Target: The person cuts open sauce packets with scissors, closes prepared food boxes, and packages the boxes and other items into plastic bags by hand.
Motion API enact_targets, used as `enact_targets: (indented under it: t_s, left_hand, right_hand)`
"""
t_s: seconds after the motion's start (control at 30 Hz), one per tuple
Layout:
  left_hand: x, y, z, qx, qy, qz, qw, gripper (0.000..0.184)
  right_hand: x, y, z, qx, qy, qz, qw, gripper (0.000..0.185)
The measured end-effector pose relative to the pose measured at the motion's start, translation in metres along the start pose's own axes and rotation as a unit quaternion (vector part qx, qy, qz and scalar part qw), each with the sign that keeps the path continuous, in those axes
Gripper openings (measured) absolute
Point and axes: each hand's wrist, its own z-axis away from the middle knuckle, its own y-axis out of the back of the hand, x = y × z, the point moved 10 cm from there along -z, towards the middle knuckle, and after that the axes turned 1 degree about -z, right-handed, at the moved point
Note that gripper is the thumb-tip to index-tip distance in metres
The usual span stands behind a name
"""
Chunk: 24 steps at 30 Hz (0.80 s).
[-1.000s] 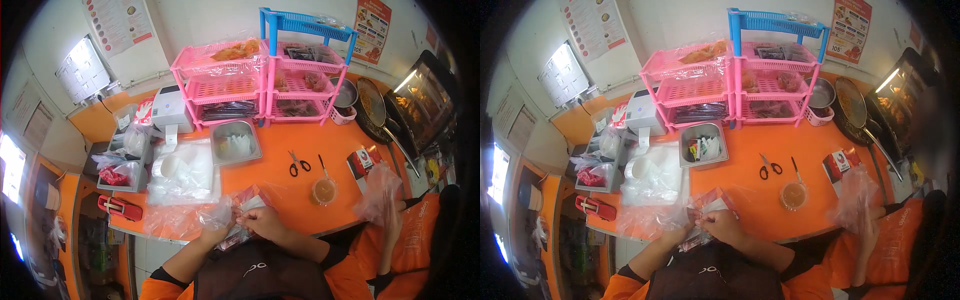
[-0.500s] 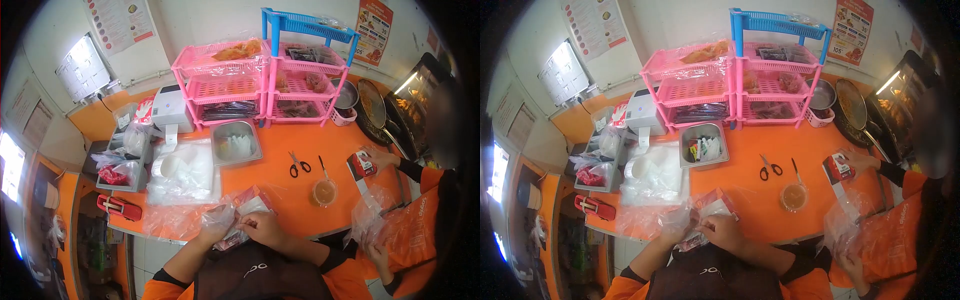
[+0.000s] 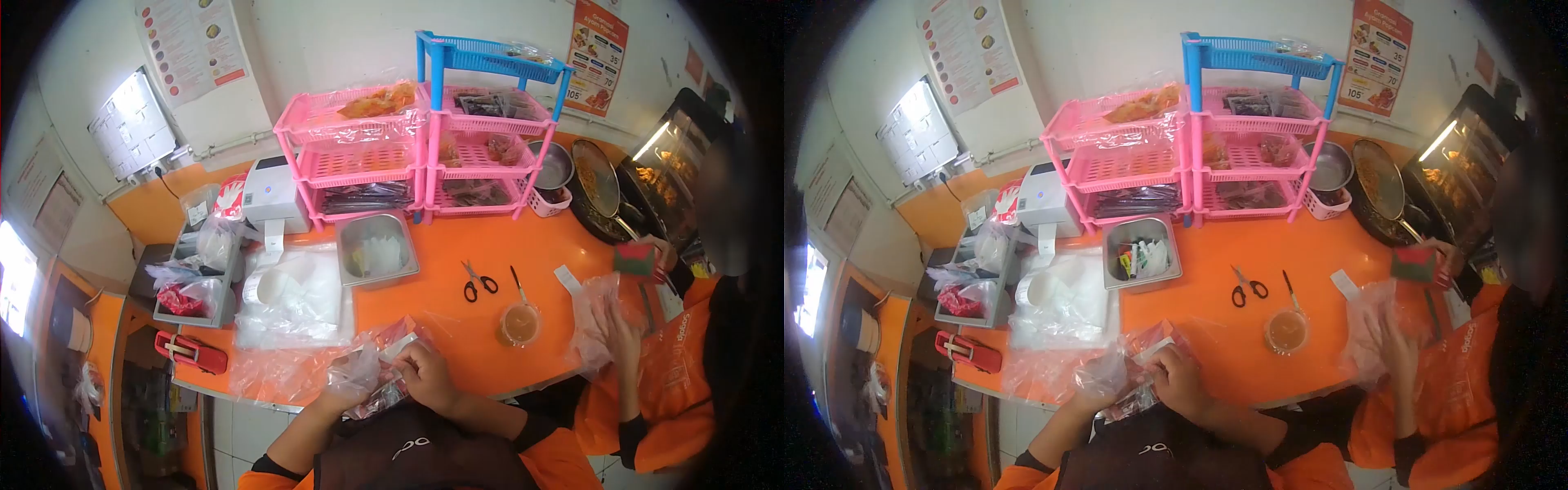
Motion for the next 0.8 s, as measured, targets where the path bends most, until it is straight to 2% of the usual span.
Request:
enact_targets:
  t_s: [0.07, 0.13, 0.23, 0.27, 0.3, 0.37, 0.43, 0.5, 0.53, 0.57, 0.6, 0.63, 0.67, 0.73, 0.8]
  left_hand:
    - [0.011, -0.001, -0.005, 0.011, -0.021, -0.174, 0.985, 0.038]
    - [-0.011, -0.009, -0.004, -0.024, 0.08, -0.086, 0.993, 0.036]
    - [-0.028, -0.014, 0.006, 0.002, 0.118, 0.07, 0.99, 0.033]
    - [-0.032, -0.013, 0.01, 0.026, 0.115, 0.127, 0.985, 0.032]
    - [-0.031, -0.014, 0.012, 0.025, 0.138, 0.176, 0.974, 0.032]
    - [-0.03, -0.017, 0.018, 0.03, 0.185, 0.273, 0.944, 0.032]
    - [-0.028, -0.02, 0.021, 0.011, 0.244, 0.28, 0.928, 0.032]
    - [-0.018, -0.016, 0.009, -0.02, 0.165, 0.094, 0.982, 0.032]
    - [-0.014, -0.016, 0.005, -0.033, 0.127, -0.002, 0.991, 0.032]
    - [-0.009, -0.007, 0.005, 0.027, 0.098, 0.023, 0.995, 0.034]
    - [-0.003, 0.001, 0.008, 0.09, 0.07, 0.047, 0.992, 0.036]
    - [0.0, 0.009, 0.015, 0.153, 0.042, 0.071, 0.985, 0.038]
    - [-0.002, -0.007, 0.014, 0.145, -0.04, -0.143, 0.978, 0.048]
    - [-0.011, -0.012, 0.017, 0.101, -0.01, 0.013, 0.995, 0.052]
    - [-0.017, -0.014, 0.011, 0.08, 0.053, 0.045, 0.994, 0.055]
  right_hand:
    - [0.004, 0.0, 0.001, 0.021, 0.016, 0.029, 0.999, 0.007]
    - [0.01, -0.001, 0.002, 0.028, 0.025, 0.06, 0.998, 0.008]
    - [0.015, -0.005, -0.001, 0.0, -0.034, -0.037, 0.999, 0.007]
    - [0.036, -0.019, 0.003, -0.06, -0.13, -0.11, 0.983, 0.011]
    - [0.047, -0.027, 0.006, -0.091, -0.186, -0.192, 0.959, 0.011]
    - [0.058, -0.046, 0.013, -0.155, -0.284, -0.352, 0.878, 0.011]
    - [0.054, -0.048, 0.012, -0.162, -0.303, -0.431, 0.834, 0.011]
    - [0.058, -0.051, 0.014, -0.154, -0.318, -0.491, 0.796, 0.011]
    - [0.067, -0.054, 0.016, -0.142, -0.324, -0.513, 0.782, 0.011]
    - [0.073, -0.057, 0.017, -0.132, -0.331, -0.535, 0.766, 0.011]
    - [0.076, -0.055, 0.02, -0.099, -0.362, -0.505, 0.777, 0.011]
    - [0.073, -0.057, 0.021, -0.116, -0.36, -0.501, 0.778, 0.011]
    - [0.072, -0.058, 0.022, -0.134, -0.358, -0.496, 0.78, 0.011]
    - [0.067, -0.06, 0.02, -0.193, -0.357, -0.453, 0.794, 0.011]
    - [0.062, -0.059, 0.015, -0.27, -0.352, -0.373, 0.815, 0.012]
